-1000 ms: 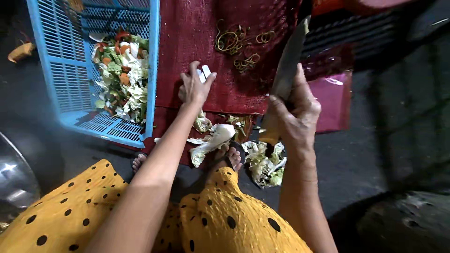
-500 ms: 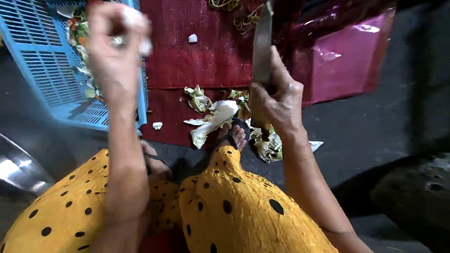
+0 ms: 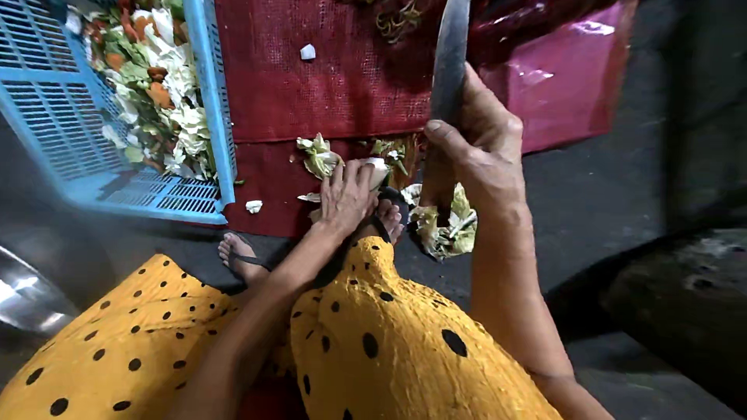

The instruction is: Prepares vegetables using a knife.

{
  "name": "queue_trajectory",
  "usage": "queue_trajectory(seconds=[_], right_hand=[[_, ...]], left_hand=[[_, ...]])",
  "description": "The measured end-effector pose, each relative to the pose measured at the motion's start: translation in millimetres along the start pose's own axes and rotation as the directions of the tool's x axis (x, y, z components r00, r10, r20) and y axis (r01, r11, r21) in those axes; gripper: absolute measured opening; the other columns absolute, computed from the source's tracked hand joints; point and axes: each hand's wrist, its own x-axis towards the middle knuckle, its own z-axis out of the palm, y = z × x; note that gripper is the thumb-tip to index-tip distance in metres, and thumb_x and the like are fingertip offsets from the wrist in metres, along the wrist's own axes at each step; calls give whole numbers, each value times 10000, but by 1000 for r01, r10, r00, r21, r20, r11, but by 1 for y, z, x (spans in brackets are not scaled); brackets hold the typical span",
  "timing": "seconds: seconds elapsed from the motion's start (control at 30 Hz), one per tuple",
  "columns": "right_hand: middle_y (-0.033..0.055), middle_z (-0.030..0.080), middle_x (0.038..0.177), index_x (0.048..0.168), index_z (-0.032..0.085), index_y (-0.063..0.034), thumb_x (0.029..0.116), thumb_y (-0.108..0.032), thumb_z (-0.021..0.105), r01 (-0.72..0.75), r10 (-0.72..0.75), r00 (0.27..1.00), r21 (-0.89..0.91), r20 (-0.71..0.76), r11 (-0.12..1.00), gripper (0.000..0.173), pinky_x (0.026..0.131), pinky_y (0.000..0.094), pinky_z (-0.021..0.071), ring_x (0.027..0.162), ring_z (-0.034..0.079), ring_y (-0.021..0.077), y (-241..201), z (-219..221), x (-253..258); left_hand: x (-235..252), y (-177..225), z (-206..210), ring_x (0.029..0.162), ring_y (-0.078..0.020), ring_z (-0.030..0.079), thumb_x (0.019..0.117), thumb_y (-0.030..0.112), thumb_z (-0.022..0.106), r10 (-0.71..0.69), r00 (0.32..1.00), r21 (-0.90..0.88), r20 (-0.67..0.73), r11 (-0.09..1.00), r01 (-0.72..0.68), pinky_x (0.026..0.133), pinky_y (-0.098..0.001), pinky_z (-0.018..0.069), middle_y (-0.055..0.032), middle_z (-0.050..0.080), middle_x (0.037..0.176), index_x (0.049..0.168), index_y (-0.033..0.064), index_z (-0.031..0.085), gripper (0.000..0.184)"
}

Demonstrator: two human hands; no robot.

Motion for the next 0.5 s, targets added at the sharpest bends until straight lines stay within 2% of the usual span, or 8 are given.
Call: queue_trajectory(seconds=[0.07,0.1,0.17,0.23,0.37,0.43,0.47,0.5], right_hand=[[128,631,1359,1588,326,-22,986,-141,614,9,-9,1000,-5,-27,1000,678,948,261,565,1089,673,96,1,-3,0],[129,632,1358,1587,328,-22,986,-138,615,5,-5,999,1,-37,1000,676,953,261,563,1093,673,98,2,-2,-1],[131,636,1355,1587,331,-22,985,-137,619,-19,20,999,16,-48,1000,677,955,263,563,1100,673,102,6,2,-5],[130,630,1367,1590,337,-40,976,-145,623,-50,52,998,29,-48,998,685,952,273,567,1104,674,106,9,7,-6],[56,630,1357,1622,293,-213,1017,-220,552,-158,158,987,-13,17,987,658,888,334,585,1046,680,115,5,13,-19],[68,695,1153,1605,320,-294,1033,-257,531,-201,202,979,-72,8,977,611,666,398,595,798,688,173,0,17,-22],[96,698,1015,1589,350,-305,1037,-262,530,-210,211,977,-101,-4,972,582,541,429,564,659,656,211,-1,20,-21],[113,690,936,1578,368,-303,1042,-252,527,-201,202,979,-143,-8,969,562,488,447,532,595,628,233,-2,22,-19]], left_hand=[[8,-1,-1,1056,-402,665,921,303,733,-49,998,43,28,998,48,825,-545,529,-200,688,1158,1308,52,656,469],[10,2,-5,1073,-400,669,930,294,724,-96,993,24,76,995,94,860,-555,516,-200,706,1157,1335,50,634,481],[8,5,-12,1111,-391,659,944,258,717,-164,971,-97,174,978,183,945,-571,491,-197,706,1188,1388,43,584,511],[6,2,-21,1109,-360,662,948,216,724,-150,974,-260,169,946,191,976,-544,515,-182,701,1192,1361,42,605,464],[14,-18,-59,1060,-287,699,966,233,714,-194,969,-553,155,796,248,954,-529,548,-167,716,1159,1269,27,676,368],[30,-37,-78,1063,-226,700,979,248,691,-199,971,-623,128,746,235,982,-470,557,-147,718,1156,1283,11,657,386],[39,-47,-88,1071,-222,694,991,266,676,-207,971,-629,121,741,236,984,-463,557,-151,707,1173,1309,12,638,409],[47,-55,-99,1108,-240,674,998,277,665,-221,968,-622,117,744,245,1001,-473,545,-168,680,1217,1338,10,622,434]])
